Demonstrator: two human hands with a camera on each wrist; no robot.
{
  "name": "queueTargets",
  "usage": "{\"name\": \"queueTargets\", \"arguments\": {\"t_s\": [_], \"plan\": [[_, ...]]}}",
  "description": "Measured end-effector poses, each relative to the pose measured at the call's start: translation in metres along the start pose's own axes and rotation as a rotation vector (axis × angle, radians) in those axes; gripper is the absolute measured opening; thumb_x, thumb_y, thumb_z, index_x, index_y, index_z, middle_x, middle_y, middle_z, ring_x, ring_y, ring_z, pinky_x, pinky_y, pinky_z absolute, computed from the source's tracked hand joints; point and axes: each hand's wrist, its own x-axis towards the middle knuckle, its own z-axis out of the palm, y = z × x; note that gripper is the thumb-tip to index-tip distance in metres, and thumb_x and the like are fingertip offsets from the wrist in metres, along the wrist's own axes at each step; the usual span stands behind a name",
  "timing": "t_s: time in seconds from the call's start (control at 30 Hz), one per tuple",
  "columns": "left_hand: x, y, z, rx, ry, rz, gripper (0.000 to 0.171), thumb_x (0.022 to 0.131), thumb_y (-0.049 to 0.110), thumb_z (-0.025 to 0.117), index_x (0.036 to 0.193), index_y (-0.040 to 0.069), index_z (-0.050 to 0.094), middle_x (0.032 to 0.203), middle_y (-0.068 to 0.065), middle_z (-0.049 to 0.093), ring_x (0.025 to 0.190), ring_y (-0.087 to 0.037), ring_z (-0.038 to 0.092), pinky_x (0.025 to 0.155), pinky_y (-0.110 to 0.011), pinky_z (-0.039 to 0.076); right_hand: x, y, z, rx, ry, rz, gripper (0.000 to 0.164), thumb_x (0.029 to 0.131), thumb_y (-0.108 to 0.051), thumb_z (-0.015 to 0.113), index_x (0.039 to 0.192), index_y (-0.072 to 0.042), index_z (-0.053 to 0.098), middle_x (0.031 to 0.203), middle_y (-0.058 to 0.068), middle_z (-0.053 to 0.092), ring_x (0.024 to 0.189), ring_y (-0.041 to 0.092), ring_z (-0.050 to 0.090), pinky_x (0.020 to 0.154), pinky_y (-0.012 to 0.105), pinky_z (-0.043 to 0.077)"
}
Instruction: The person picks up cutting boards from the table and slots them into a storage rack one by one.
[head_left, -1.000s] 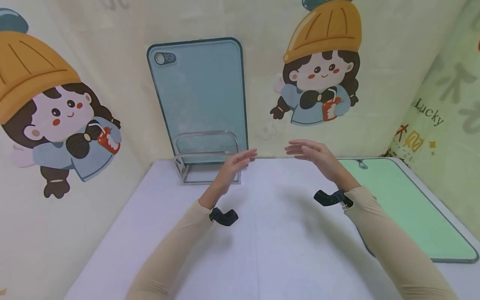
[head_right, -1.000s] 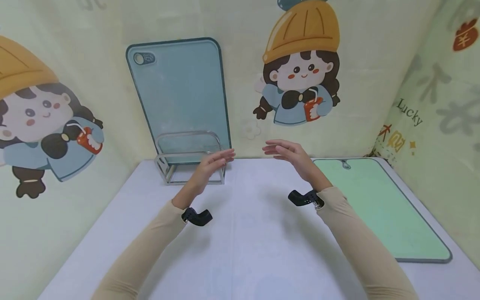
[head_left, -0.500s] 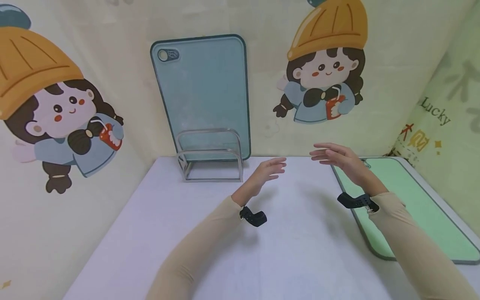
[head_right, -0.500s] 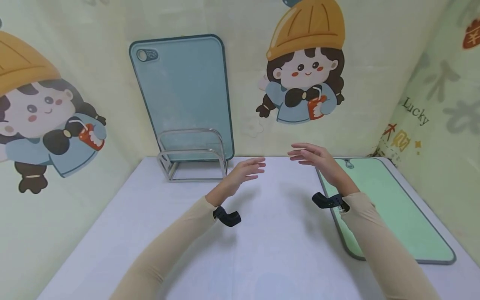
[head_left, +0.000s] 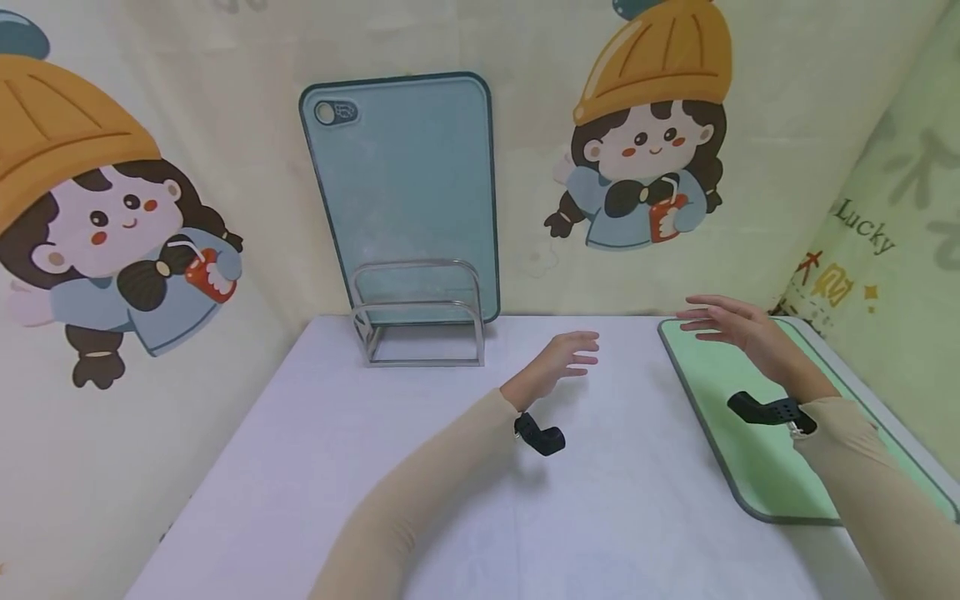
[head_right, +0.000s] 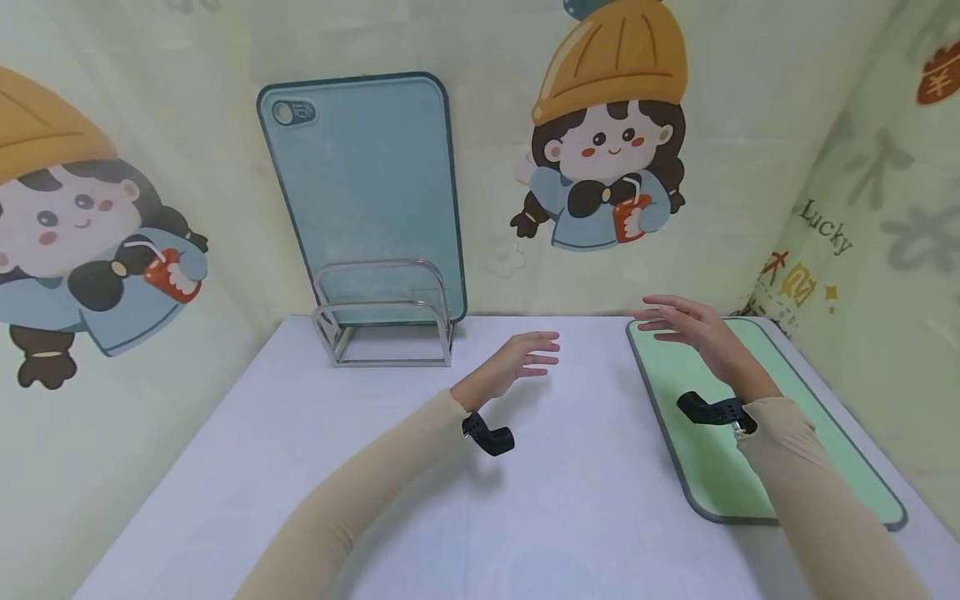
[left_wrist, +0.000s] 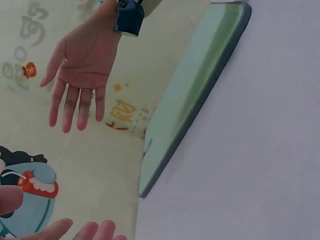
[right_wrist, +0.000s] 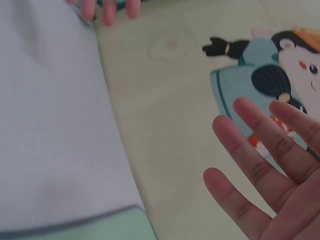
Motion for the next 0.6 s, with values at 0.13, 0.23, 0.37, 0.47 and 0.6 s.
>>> {"name": "queueTargets", "arguments": {"t_s": [0.13, 0.23, 0.37, 0.47, 0.6], "plan": [[0.007, -0.006, 0.009, -0.020, -0.014, -0.026, 0.046, 0.098, 0.027, 0.044, 0.139, 0.007, 0.044, 0.139, -0.017, 0.049, 0.123, -0.029, 0.053, 0.104, -0.040, 0.043, -0.009, 0.012, -0.016, 0.089, 0.015, -0.010, 0.037, 0.103, -0.012, 0.031, 0.135, -0.004, 0.047, 0.118, -0.010, 0.066, 0.105, 0.003, 0.064, 0.084, 0.014, 0.051], [0.011, -0.010, 0.016, -0.045, -0.018, -0.037, 0.047, 0.096, 0.024, 0.045, 0.138, 0.004, 0.044, 0.137, -0.019, 0.049, 0.122, -0.030, 0.054, 0.102, -0.039, 0.045, -0.016, 0.021, -0.027, 0.205, 0.014, -0.016, 0.036, 0.102, -0.008, 0.030, 0.131, -0.007, 0.052, 0.117, -0.006, 0.067, 0.103, 0.006, 0.065, 0.083, 0.017, 0.052], [0.016, -0.017, 0.023, -0.090, -0.017, -0.060, 0.046, 0.095, 0.023, 0.046, 0.137, 0.002, 0.045, 0.136, -0.020, 0.050, 0.121, -0.032, 0.055, 0.102, -0.040, 0.045, -0.025, 0.030, -0.039, 0.276, 0.026, 0.022, 0.038, 0.103, -0.008, 0.028, 0.126, -0.014, 0.057, 0.114, -0.008, 0.068, 0.102, 0.006, 0.066, 0.081, 0.017, 0.053], [0.018, -0.021, 0.028, -0.128, -0.015, -0.075, 0.046, 0.095, 0.023, 0.047, 0.135, 0.002, 0.046, 0.136, -0.020, 0.051, 0.120, -0.033, 0.055, 0.103, -0.042, 0.045, -0.031, 0.037, -0.046, 0.273, 0.040, 0.051, 0.038, 0.103, -0.009, 0.027, 0.125, -0.017, 0.057, 0.113, -0.009, 0.068, 0.102, 0.005, 0.065, 0.080, 0.017, 0.053], [0.023, -0.025, 0.037, -0.185, -0.017, -0.086, 0.044, 0.093, 0.021, 0.048, 0.133, 0.001, 0.047, 0.133, -0.021, 0.053, 0.119, -0.035, 0.056, 0.101, -0.043, 0.046, -0.037, 0.044, -0.054, 0.256, 0.052, 0.081, 0.038, 0.103, -0.010, 0.027, 0.125, -0.018, 0.057, 0.114, -0.010, 0.067, 0.102, 0.003, 0.065, 0.079, 0.016, 0.053]]}}
